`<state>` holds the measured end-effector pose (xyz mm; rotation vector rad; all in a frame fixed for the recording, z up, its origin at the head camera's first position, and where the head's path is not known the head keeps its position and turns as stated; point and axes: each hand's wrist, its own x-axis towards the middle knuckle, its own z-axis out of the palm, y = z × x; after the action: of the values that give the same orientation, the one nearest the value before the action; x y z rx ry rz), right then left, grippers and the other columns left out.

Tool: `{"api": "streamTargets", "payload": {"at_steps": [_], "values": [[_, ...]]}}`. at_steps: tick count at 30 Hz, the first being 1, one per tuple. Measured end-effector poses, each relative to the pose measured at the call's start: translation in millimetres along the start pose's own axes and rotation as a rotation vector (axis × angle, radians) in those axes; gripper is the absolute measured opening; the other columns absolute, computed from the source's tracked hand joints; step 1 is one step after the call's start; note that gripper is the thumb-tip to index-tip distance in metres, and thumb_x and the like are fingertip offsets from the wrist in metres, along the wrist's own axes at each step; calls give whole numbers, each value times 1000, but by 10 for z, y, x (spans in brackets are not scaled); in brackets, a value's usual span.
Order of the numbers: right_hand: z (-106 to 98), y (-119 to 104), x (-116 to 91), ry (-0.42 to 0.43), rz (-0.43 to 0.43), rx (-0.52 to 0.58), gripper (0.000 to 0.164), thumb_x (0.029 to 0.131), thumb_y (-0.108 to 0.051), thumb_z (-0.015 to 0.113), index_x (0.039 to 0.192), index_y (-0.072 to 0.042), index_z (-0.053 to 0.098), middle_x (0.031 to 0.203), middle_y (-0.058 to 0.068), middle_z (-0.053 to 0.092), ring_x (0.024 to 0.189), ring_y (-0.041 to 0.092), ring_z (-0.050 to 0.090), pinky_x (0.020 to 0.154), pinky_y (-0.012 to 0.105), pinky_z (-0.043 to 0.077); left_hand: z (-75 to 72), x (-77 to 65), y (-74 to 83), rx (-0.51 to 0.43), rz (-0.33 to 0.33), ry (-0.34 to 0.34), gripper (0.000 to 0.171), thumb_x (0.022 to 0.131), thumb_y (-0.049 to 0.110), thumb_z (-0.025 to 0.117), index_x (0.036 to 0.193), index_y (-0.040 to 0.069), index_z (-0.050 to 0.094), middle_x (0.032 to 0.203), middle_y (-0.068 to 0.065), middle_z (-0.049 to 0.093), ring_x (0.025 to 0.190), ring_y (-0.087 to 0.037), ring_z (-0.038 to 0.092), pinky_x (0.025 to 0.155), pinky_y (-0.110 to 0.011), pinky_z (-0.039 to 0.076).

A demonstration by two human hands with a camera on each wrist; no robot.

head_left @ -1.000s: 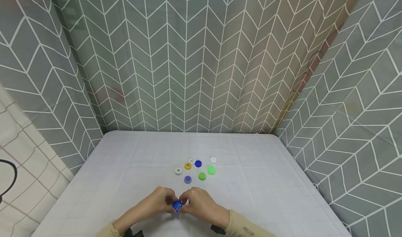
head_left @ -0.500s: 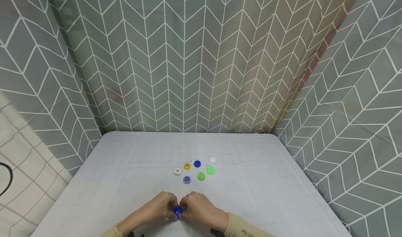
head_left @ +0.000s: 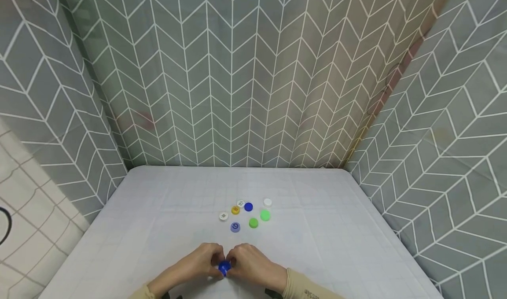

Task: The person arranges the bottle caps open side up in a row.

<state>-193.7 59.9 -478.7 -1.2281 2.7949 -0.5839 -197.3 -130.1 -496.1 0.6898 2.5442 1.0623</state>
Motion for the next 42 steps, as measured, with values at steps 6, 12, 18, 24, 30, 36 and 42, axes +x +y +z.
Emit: {"api": "streamTargets", "payload": {"at_steps": [6,12,18,24,30,36,42], "values": [[-20,-5,-6,-36,16,27,24,76,-23,82,95,-11,76,79,-9,71,67,-8,52,64,9,43,-45,-45,1,-42,-11,-35,34,65,14,86,92,9,65,78,6,59,69,-6,53,62,-20,46],[-64,15,-30,-22,39,-98,39,73,-40,82,103,-16,74,87,-11,70,76,-4,59,65,13,46,-165,-117,16,-75,25,-39,49,69,23,86,108,3,64,87,0,64,75,-10,58,65,-22,48],[-192,144,8,54,89,-96,50,77,-46,78,116,-17,69,104,-5,73,86,5,65,67,20,51,-369,-109,60,26,-21,75,48,72,31,84,109,6,67,105,-4,66,95,-25,61,77,-40,52],[-397,299,42,189,143,-137,62,77,-49,76,130,-20,60,125,1,66,108,17,64,85,34,54,-534,-65,66,179,-62,301,49,71,40,84,111,16,69,125,-8,61,122,-35,53,98,-57,43],[-560,408,60,303,145,-177,69,76,-50,76,136,-22,56,130,8,61,115,26,61,87,44,54,-649,-21,36,234,-93,398,54,71,43,83,116,18,68,129,-9,60,123,-35,53,98,-58,43],[-618,469,97,356,149,-165,65,76,-46,78,133,-21,58,128,11,63,114,28,62,86,44,54,-722,28,17,257,-108,431,56,71,44,83,117,17,67,127,-9,62,121,-36,54,97,-57,44],[-599,491,155,372,134,-149,60,78,-43,78,131,-21,61,125,9,64,112,26,63,86,41,54,-740,108,-39,263,-116,446,53,72,41,83,115,15,68,124,-9,64,119,-34,56,96,-54,46]]}}
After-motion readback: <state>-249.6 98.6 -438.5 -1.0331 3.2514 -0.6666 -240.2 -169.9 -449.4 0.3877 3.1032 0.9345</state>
